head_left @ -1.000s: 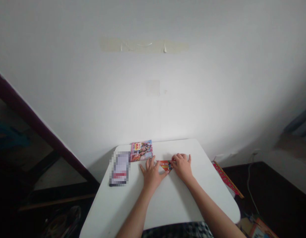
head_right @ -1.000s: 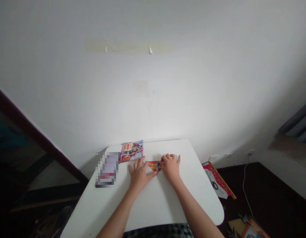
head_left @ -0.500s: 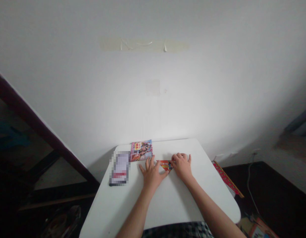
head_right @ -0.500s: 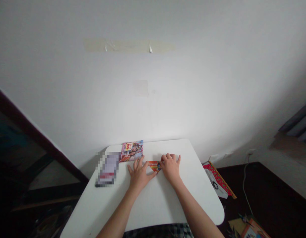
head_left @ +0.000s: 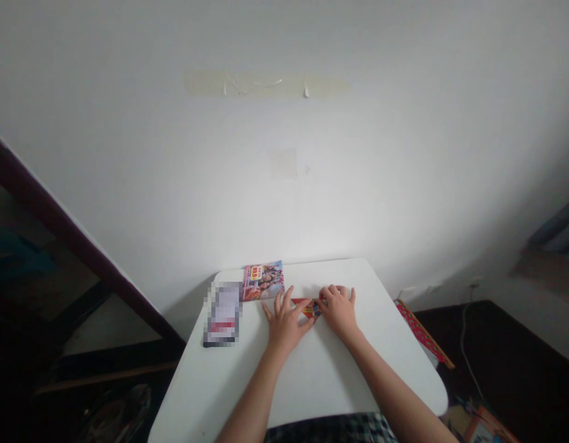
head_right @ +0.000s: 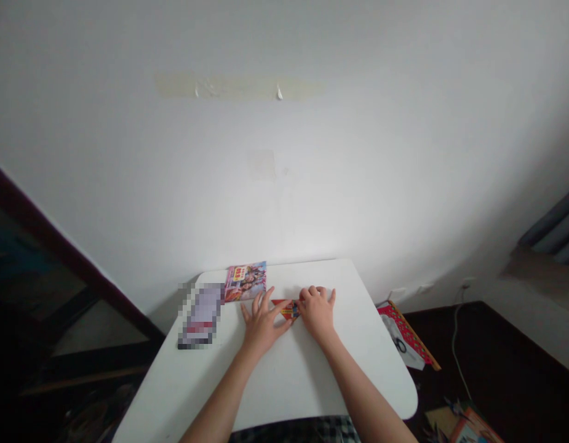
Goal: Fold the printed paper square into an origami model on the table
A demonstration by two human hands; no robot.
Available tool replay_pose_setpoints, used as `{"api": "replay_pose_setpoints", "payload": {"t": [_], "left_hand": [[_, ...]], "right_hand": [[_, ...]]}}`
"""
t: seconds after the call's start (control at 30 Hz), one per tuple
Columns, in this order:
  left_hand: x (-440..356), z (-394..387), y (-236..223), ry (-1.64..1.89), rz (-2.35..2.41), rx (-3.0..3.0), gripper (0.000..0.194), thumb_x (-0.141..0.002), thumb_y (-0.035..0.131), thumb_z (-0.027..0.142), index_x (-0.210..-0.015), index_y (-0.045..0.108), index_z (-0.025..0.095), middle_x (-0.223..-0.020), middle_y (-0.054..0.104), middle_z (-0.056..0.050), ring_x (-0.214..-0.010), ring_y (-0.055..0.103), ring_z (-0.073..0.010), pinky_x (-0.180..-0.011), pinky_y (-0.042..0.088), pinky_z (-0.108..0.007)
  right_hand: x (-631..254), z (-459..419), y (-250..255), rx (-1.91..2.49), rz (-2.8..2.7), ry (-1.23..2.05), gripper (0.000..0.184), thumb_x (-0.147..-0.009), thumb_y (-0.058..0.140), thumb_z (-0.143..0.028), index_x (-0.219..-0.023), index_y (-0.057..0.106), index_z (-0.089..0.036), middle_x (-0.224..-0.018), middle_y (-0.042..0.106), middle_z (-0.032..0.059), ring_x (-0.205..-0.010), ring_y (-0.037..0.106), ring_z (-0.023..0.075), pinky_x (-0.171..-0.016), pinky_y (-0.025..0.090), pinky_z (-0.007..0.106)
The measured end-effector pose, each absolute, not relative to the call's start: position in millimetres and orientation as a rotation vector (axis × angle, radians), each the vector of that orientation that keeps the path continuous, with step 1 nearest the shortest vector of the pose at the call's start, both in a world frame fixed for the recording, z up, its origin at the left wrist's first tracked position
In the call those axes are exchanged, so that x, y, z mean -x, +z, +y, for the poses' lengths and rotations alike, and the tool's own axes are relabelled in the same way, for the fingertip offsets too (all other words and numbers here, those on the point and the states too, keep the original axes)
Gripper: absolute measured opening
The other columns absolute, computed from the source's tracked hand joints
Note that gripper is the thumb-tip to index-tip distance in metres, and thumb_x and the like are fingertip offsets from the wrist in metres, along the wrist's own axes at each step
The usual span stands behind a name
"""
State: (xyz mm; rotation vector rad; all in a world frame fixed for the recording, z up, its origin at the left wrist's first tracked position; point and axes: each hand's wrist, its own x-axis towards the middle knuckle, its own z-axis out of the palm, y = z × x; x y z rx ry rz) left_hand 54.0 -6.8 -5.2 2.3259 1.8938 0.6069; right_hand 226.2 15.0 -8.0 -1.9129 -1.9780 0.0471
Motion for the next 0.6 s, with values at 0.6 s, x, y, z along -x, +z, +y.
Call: {"api": "replay_pose_setpoints", "payload": {"t": [0.6], "left_hand": [[-57.4, -5.3, -2.9, 0.562, 1.92, -2.24, 0.045, -0.075, 0.071, 0.057, -0.12, 0.065, 0.055, -0.16, 0.035, 0.005, -0.147, 0.025, -0.0401, -0.113, 0.005, -0.077]], "right_hand": [[-249.0, 17.5, -18.4, 1.826, -1.803, 0.136, 0.025, -0.089, 0.061, -0.044, -0.106, 0.067, -0.026, -0.108, 0.062, 0.0057, -0.11, 0.051, 0.0237, -0.106, 0.032, 0.04]]}}
